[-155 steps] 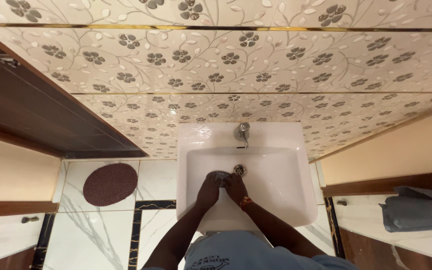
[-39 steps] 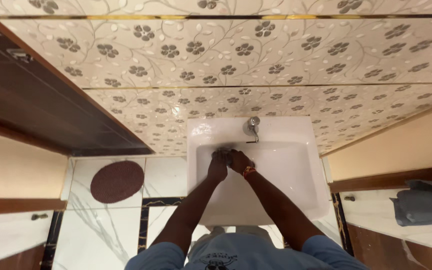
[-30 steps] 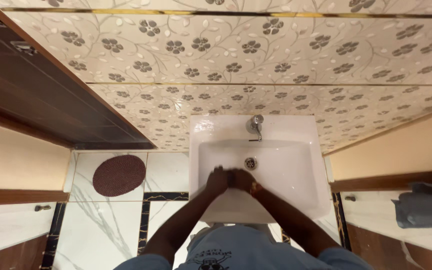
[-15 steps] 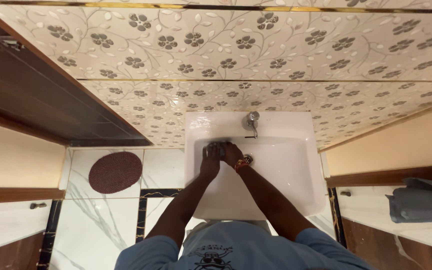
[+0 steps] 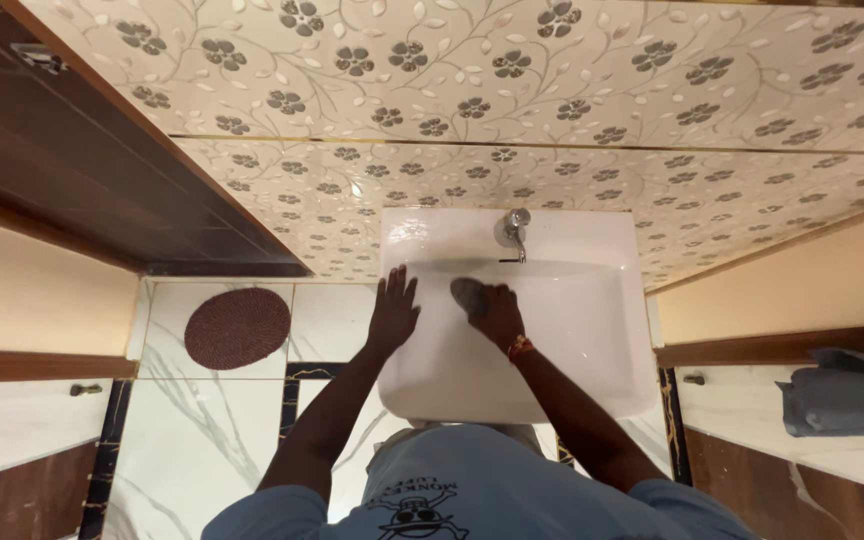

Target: The person scrubs the interior and exterior surfaces of a bathroom sink and faucet using a grey cloth.

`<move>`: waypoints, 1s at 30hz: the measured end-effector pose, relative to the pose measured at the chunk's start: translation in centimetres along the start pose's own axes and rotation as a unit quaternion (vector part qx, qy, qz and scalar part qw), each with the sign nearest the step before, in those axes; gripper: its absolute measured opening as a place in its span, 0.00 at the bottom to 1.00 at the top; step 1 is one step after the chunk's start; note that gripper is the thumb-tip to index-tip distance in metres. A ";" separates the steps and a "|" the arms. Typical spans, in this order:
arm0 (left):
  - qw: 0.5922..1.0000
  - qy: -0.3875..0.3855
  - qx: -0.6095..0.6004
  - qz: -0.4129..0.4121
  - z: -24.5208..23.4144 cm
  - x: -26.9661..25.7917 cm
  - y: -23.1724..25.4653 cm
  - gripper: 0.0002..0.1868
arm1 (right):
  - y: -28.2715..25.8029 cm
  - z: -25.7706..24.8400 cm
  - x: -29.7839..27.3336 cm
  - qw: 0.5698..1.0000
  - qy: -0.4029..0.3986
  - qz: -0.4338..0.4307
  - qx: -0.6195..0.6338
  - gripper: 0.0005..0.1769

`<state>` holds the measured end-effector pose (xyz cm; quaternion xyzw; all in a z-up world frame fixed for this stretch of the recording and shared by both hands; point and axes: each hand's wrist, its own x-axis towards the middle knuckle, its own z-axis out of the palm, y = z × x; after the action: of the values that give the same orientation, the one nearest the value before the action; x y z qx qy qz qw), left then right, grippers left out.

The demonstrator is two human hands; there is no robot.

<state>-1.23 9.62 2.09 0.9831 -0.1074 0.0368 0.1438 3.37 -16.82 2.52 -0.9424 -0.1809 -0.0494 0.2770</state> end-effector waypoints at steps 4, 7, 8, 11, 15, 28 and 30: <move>0.999 0.023 -0.019 0.036 0.3 1.5 -1.1 0.37 | -2.2 0.1 5.0 0.985 0.077 -0.095 -0.123 0.21; 0.998 0.032 -0.025 0.041 1.4 1.5 -1.7 0.37 | -2.8 0.4 9.4 0.992 0.031 0.007 -0.123 0.21; 0.999 0.017 -0.029 0.025 1.8 1.5 -1.7 0.36 | -2.3 0.4 10.8 0.989 -0.004 0.010 -0.148 0.25; 0.998 0.034 -0.032 0.030 2.5 1.7 -1.7 0.35 | -0.8 0.9 12.4 0.969 -0.023 -0.006 -0.244 0.25; 0.998 0.042 -0.027 0.033 2.3 1.7 -1.9 0.33 | -0.7 2.7 14.9 0.967 0.028 -0.044 -0.251 0.27; 0.998 0.035 -0.050 0.016 0.4 1.9 -1.0 0.32 | -3.6 5.9 15.9 0.989 0.026 -0.100 0.104 0.44; 0.997 0.044 -0.057 0.016 0.7 1.9 -1.1 0.32 | -2.0 4.4 15.3 0.988 0.085 -0.111 0.069 0.25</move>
<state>0.85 10.04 1.33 0.9689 -0.1186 0.0758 0.2034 16.77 -8.06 2.76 -0.8877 -0.2628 -0.1471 0.3483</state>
